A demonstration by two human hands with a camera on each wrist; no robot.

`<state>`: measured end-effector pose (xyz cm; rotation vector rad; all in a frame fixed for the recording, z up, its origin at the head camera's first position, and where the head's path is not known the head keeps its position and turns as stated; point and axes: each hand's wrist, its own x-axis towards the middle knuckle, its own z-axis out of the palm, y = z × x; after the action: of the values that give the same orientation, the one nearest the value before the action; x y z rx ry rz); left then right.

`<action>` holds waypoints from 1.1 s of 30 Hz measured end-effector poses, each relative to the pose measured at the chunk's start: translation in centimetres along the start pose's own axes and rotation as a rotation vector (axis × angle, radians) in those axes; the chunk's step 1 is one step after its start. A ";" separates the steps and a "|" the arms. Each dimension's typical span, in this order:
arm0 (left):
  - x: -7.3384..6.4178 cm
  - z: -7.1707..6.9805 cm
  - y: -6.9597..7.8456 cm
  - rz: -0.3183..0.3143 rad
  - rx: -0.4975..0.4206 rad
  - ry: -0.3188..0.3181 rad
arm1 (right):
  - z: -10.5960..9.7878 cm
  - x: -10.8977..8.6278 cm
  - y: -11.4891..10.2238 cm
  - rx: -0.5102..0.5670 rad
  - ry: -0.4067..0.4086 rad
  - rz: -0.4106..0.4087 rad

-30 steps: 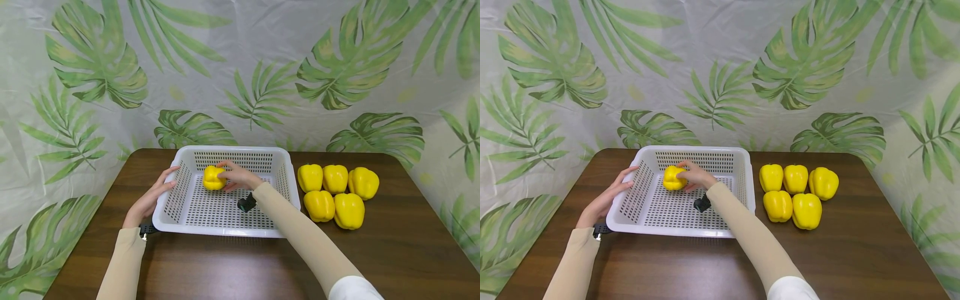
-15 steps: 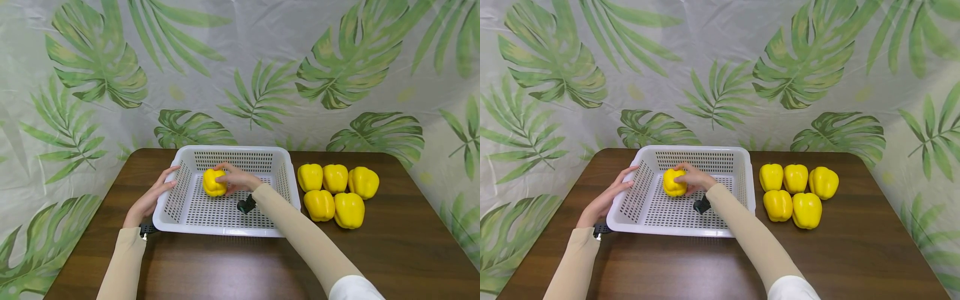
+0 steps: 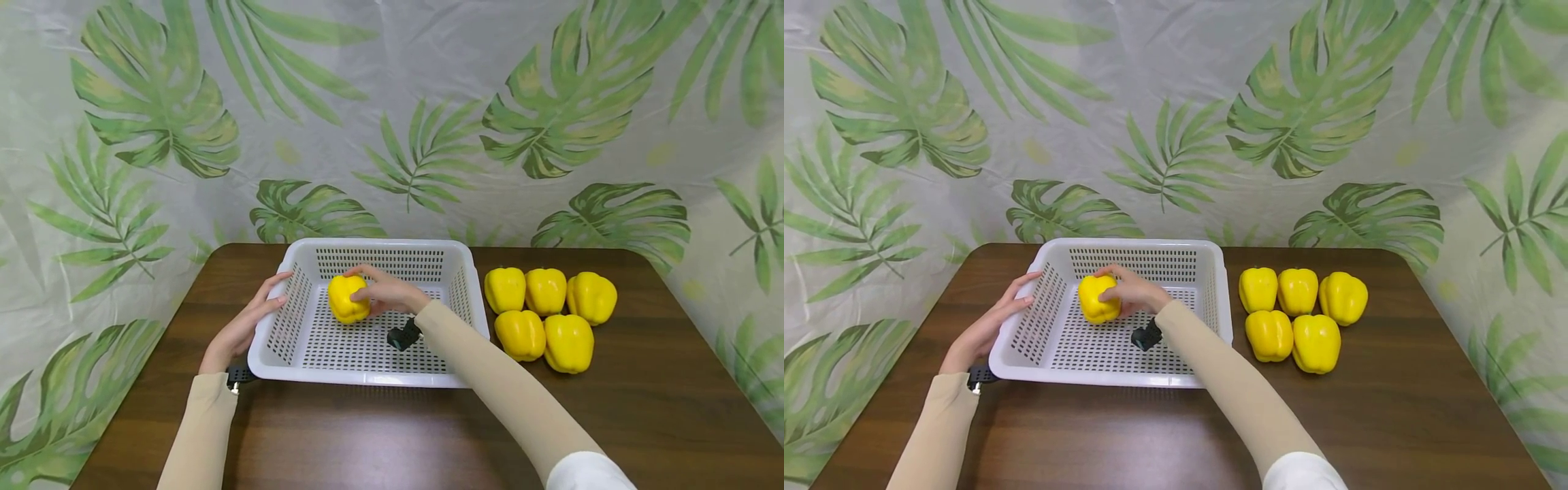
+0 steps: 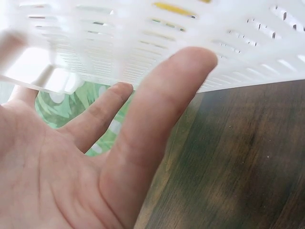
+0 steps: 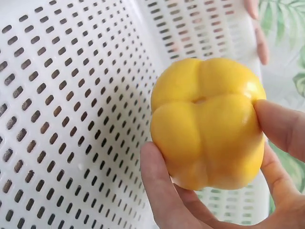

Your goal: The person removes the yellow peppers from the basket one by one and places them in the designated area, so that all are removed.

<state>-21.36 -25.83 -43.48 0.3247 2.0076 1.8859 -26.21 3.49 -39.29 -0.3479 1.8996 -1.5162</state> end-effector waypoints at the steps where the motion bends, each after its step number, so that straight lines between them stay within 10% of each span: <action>1: 0.0 0.0 0.0 0.000 0.001 0.000 | -0.1 -0.2 -0.1 -0.002 0.001 -0.007; 33: -0.2 0.2 0.1 0.004 -0.008 -0.019 | -5.7 -8.1 -0.9 0.016 0.068 -0.096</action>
<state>-21.14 -25.73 -43.38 0.3429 1.9876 1.8858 -24.11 12.31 -35.13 -0.3894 1.9473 -1.6239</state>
